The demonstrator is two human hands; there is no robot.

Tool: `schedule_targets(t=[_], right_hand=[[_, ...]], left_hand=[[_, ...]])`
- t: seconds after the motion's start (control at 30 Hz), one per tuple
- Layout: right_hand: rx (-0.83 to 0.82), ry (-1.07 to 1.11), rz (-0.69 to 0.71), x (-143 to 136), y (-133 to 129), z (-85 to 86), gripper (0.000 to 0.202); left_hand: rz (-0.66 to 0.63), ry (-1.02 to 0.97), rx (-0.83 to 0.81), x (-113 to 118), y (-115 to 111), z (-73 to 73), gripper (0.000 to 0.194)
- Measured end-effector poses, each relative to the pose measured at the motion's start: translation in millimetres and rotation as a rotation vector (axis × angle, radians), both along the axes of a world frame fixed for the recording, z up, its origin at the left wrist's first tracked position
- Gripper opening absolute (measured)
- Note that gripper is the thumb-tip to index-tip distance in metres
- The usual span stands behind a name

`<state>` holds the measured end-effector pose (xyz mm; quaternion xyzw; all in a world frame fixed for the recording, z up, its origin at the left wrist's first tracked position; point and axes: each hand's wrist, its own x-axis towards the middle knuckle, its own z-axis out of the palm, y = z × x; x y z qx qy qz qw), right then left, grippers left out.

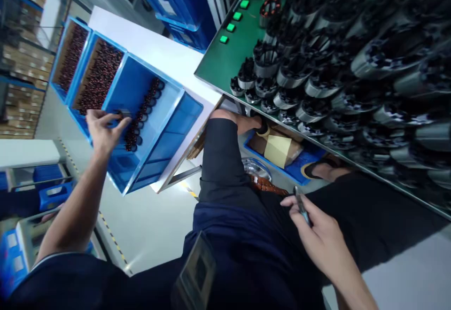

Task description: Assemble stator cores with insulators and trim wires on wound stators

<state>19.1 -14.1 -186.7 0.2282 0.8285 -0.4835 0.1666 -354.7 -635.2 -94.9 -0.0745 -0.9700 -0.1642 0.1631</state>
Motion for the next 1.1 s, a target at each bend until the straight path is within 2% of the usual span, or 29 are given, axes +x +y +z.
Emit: schedule_targets(t=[0.07, 0.17, 0.27, 0.37, 0.47, 0.53, 0.6, 0.67, 0.73, 0.8, 0.87, 0.93, 1.0, 1.03, 1.1], right_hand=[[-0.038, -0.016, 0.04, -7, -11, 3.8, 0.052], [-0.058, -0.017, 0.08, -16, -22, 9.7, 0.052], [-0.05, -0.026, 0.109, -19, -27, 11.9, 0.054], [-0.058, -0.042, 0.124, -19, -26, 7.1, 0.053], [-0.083, -0.052, 0.115, -18, -27, 0.5, 0.051], [-0.115, -0.042, 0.096, -17, -32, 0.3, 0.049], [-0.164, -0.022, 0.085, -20, -40, 4.3, 0.043], [-0.215, 0.0, 0.099, -25, -49, 10.6, 0.041], [-0.257, 0.02, 0.12, -33, -58, 18.0, 0.051], [-0.289, 0.035, 0.145, -38, -64, 26.0, 0.057], [-0.316, 0.045, 0.174, -41, -68, 33.5, 0.054], [-0.327, 0.063, 0.184, -38, -68, 38.2, 0.052], [-0.318, 0.087, 0.153, -30, -65, 37.8, 0.055], [-0.306, 0.092, 0.124, -25, -62, 35.6, 0.056], [-0.278, 0.069, 0.049, -12, -54, 27.4, 0.059]], left_hand=[[0.035, -0.119, -0.044, 4, -7, -19.4, 0.08], [0.105, -0.27, -0.135, 21, -4, -43.6, 0.074], [0.186, -0.437, -0.257, 32, -8, -52.6, 0.069], [0.228, -0.546, -0.37, 35, -15, -49.2, 0.063], [0.228, -0.56, -0.444, 29, -12, -36.8, 0.056], [0.197, -0.496, -0.458, 19, 1, -24.7, 0.055], [0.144, -0.365, -0.432, 3, 27, -12.8, 0.059], [0.074, -0.204, -0.367, -19, 66, -3.3, 0.064], [-0.065, -0.041, -0.281, -42, 122, 4.7, 0.062], [-0.28, 0.07, -0.199, -63, 195, 12.4, 0.051], [-0.487, 0.021, -0.156, -83, 276, 16.8, 0.046], [-0.61, -0.113, -0.198, -104, 354, 13.8, 0.046], [-0.576, -0.251, -0.253, -125, 417, 3.2, 0.053], [-0.564, -0.284, -0.267, -134, 440, -3.9, 0.059], [-0.543, -0.316, -0.275, -148, 471, -18.5, 0.068]])
